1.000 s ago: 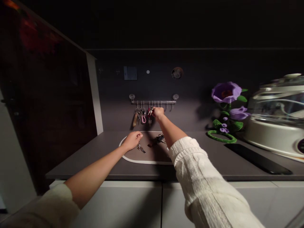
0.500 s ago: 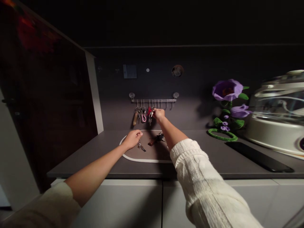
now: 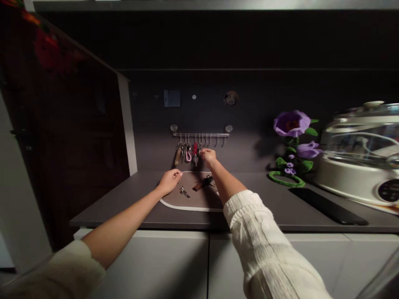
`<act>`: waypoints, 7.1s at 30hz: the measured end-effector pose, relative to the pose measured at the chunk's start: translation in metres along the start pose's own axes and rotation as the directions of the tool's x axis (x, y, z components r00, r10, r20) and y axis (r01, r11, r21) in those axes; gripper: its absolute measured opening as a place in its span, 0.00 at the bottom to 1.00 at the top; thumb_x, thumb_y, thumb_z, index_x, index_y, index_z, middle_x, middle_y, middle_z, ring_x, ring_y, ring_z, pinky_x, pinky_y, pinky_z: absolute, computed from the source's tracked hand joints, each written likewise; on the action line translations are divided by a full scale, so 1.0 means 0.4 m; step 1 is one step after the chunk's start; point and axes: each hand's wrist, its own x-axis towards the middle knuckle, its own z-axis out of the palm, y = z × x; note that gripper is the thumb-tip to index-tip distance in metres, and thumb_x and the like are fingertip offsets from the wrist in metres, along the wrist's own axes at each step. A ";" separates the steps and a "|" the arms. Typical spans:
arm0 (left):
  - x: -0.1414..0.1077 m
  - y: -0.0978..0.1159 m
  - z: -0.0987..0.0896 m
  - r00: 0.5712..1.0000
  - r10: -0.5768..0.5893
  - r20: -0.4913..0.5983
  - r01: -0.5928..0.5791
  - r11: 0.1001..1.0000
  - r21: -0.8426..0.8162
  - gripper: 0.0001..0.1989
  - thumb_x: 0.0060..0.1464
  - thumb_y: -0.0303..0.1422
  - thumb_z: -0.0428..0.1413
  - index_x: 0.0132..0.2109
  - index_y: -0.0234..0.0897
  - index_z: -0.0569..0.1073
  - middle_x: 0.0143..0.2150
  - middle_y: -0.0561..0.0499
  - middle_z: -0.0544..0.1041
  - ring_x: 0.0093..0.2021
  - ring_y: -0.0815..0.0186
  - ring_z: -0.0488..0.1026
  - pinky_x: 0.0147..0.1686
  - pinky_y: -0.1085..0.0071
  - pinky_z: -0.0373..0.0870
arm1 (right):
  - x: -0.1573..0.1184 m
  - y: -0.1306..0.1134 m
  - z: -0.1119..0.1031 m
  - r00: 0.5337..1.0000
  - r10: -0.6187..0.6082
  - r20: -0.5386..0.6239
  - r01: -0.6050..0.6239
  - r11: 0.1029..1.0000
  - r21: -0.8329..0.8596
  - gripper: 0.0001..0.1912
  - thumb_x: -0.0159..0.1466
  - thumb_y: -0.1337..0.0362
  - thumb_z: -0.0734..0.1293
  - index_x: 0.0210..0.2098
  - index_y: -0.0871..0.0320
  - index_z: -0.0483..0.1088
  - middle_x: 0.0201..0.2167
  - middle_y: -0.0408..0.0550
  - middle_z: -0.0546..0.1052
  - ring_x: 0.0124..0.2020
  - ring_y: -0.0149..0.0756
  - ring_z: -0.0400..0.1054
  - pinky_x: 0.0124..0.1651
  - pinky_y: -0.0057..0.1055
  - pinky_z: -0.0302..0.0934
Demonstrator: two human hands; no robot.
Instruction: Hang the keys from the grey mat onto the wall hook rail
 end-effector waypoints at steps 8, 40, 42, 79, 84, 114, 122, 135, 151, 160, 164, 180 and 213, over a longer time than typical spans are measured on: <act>-0.015 0.012 -0.003 0.989 -0.146 0.023 0.147 0.967 -0.208 0.08 0.47 0.33 0.51 0.29 0.33 0.71 0.23 0.52 0.73 0.22 0.71 0.66 0.27 0.74 0.62 | -0.104 -0.001 -0.037 0.997 0.059 0.042 -0.059 0.998 -0.001 0.04 0.53 0.75 0.62 0.27 0.62 0.66 0.23 0.43 0.70 0.17 0.20 0.57 0.23 0.20 0.52; -0.064 0.009 -0.026 0.976 -0.092 0.197 0.111 0.990 -0.087 0.07 0.43 0.32 0.55 0.30 0.33 0.74 0.27 0.52 0.74 0.29 0.71 0.68 0.34 0.74 0.64 | -0.296 0.077 -0.049 0.708 -0.129 0.694 0.706 0.143 -0.694 0.13 0.59 0.65 0.59 0.37 0.61 0.73 0.38 0.51 0.76 0.41 0.37 0.66 0.48 0.30 0.53; -0.063 0.012 -0.026 0.975 -0.102 0.196 0.117 0.991 -0.069 0.06 0.43 0.29 0.54 0.31 0.33 0.74 0.27 0.52 0.75 0.29 0.71 0.68 0.34 0.74 0.64 | -0.295 0.080 -0.049 0.705 -0.119 0.699 0.709 0.138 -0.692 0.13 0.59 0.65 0.59 0.37 0.61 0.73 0.38 0.50 0.76 0.42 0.37 0.66 0.48 0.30 0.53; -0.073 0.063 -0.036 0.951 -0.204 0.232 0.307 0.703 -0.641 0.11 0.40 0.24 0.61 0.34 0.29 0.71 0.25 0.52 0.73 0.27 0.75 0.71 0.41 0.66 0.70 | -0.316 0.065 -0.049 0.830 -0.168 0.532 0.495 0.660 -0.565 0.13 0.55 0.57 0.62 0.31 0.61 0.72 0.29 0.46 0.75 0.30 0.31 0.65 0.38 0.27 0.58; -0.070 0.060 -0.034 0.947 -0.212 0.241 0.320 0.686 -0.654 0.11 0.41 0.24 0.60 0.35 0.29 0.71 0.26 0.51 0.74 0.26 0.74 0.71 0.38 0.68 0.70 | -0.303 0.076 -0.051 0.834 -0.173 0.523 0.464 0.733 -0.497 0.14 0.55 0.56 0.62 0.30 0.62 0.71 0.28 0.46 0.74 0.29 0.29 0.64 0.37 0.27 0.58; 0.095 0.115 0.092 0.990 -0.079 -0.121 0.032 0.934 -0.356 0.09 0.49 0.33 0.51 0.32 0.31 0.71 0.28 0.48 0.75 0.26 0.71 0.68 0.30 0.75 0.64 | -0.152 0.003 -0.112 0.964 -0.101 0.245 0.106 0.994 -0.009 0.09 0.56 0.59 0.64 0.28 0.59 0.61 0.23 0.44 0.70 0.28 0.30 0.69 0.35 0.32 0.65; 0.068 0.073 0.113 0.989 0.128 -0.077 -0.124 0.991 0.053 0.12 0.51 0.35 0.49 0.28 0.33 0.73 0.25 0.50 0.74 0.26 0.70 0.67 0.28 0.74 0.59 | -0.101 -0.030 -0.105 0.987 -0.046 0.157 0.036 0.997 0.069 0.05 0.59 0.69 0.61 0.27 0.60 0.61 0.21 0.42 0.70 0.21 0.25 0.67 0.33 0.30 0.67; 0.065 0.042 0.131 0.999 -0.036 -0.013 0.037 0.999 0.027 0.13 0.50 0.35 0.48 0.28 0.32 0.73 0.24 0.50 0.73 0.24 0.71 0.65 0.26 0.75 0.57 | -0.011 -0.050 -0.059 0.998 -0.039 0.048 0.037 0.999 0.037 0.06 0.59 0.71 0.61 0.24 0.62 0.62 0.17 0.43 0.68 0.19 0.24 0.64 0.29 0.26 0.66; 0.063 0.044 0.129 0.993 -0.117 0.006 0.117 0.993 -0.027 0.12 0.50 0.34 0.49 0.26 0.32 0.72 0.21 0.52 0.71 0.22 0.72 0.63 0.24 0.75 0.56 | 0.038 -0.093 0.004 0.999 0.026 -0.033 -0.025 0.999 0.027 0.11 0.60 0.73 0.57 0.22 0.61 0.60 0.13 0.41 0.64 0.18 0.25 0.62 0.27 0.26 0.65; 0.067 0.037 0.133 0.994 -0.105 0.002 0.105 0.994 -0.007 0.12 0.49 0.34 0.49 0.26 0.33 0.72 0.22 0.52 0.71 0.23 0.72 0.64 0.25 0.75 0.56 | 0.055 -0.090 0.021 0.992 0.075 -0.099 -0.074 0.997 0.013 0.10 0.58 0.74 0.59 0.21 0.61 0.60 0.13 0.41 0.64 0.17 0.24 0.61 0.25 0.25 0.65; 0.068 0.031 0.136 0.994 -0.109 0.004 0.109 0.994 -0.020 0.12 0.49 0.35 0.49 0.27 0.33 0.72 0.23 0.51 0.72 0.23 0.72 0.65 0.26 0.75 0.57 | 0.051 -0.077 0.017 0.993 0.092 -0.079 -0.091 0.996 0.023 0.10 0.59 0.73 0.58 0.22 0.62 0.60 0.13 0.42 0.66 0.18 0.26 0.63 0.25 0.26 0.65; 0.072 0.020 0.145 0.995 -0.100 0.012 0.100 0.995 -0.018 0.13 0.49 0.36 0.49 0.27 0.33 0.73 0.23 0.51 0.73 0.23 0.71 0.66 0.26 0.75 0.58 | 0.065 -0.033 0.000 0.994 0.081 -0.072 -0.081 0.997 0.001 0.09 0.58 0.74 0.60 0.22 0.61 0.60 0.11 0.40 0.64 0.15 0.24 0.61 0.25 0.26 0.66; 0.034 0.064 0.126 0.991 -0.038 0.132 0.050 0.994 -0.093 0.10 0.46 0.30 0.51 0.32 0.32 0.75 0.28 0.50 0.75 0.28 0.70 0.68 0.30 0.75 0.63 | -0.002 -0.062 -0.070 0.966 0.219 0.134 -0.202 0.970 -0.135 0.07 0.56 0.78 0.60 0.27 0.62 0.62 0.18 0.42 0.68 0.18 0.24 0.63 0.31 0.26 0.62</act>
